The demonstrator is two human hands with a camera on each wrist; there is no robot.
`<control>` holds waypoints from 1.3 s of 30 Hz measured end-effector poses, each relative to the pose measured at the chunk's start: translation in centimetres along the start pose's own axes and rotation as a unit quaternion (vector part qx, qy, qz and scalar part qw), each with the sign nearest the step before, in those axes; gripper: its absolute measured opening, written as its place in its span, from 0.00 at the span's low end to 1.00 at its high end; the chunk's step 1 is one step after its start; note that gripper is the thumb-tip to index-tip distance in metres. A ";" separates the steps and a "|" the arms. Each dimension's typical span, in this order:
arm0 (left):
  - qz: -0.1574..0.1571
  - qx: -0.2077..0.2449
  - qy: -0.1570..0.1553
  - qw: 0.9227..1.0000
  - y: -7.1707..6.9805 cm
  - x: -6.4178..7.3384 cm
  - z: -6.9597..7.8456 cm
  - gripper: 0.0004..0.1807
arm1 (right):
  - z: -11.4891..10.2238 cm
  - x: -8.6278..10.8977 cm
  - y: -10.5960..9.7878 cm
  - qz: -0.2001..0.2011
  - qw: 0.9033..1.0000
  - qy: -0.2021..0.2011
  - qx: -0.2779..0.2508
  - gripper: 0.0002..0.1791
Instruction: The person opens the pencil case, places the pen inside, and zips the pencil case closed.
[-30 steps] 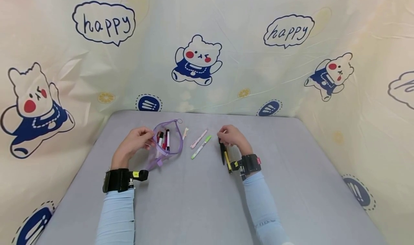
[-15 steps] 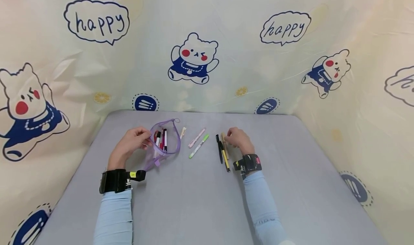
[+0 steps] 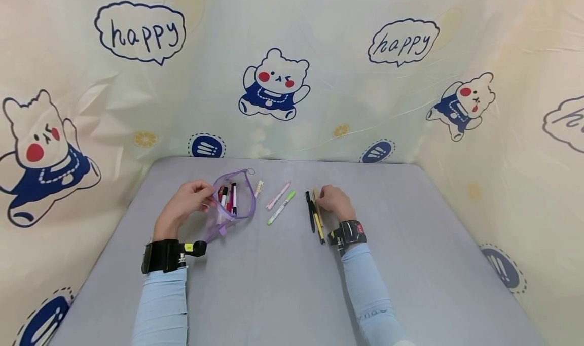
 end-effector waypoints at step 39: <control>-0.003 0.000 0.001 1.000 0.1 0.1 0.2 0.19 | -0.2 0.4 0.0 0.006 0.999 0.007 -0.037 0.12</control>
Point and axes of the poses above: each hand's wrist, its own x-axis away from the middle knuckle, its own y-axis out of the palm, z = x × y, the point moved 6 cm from there along -x, towards the middle knuckle, and after that the axes turned 8 degrees about x, right-handed, at the moved point
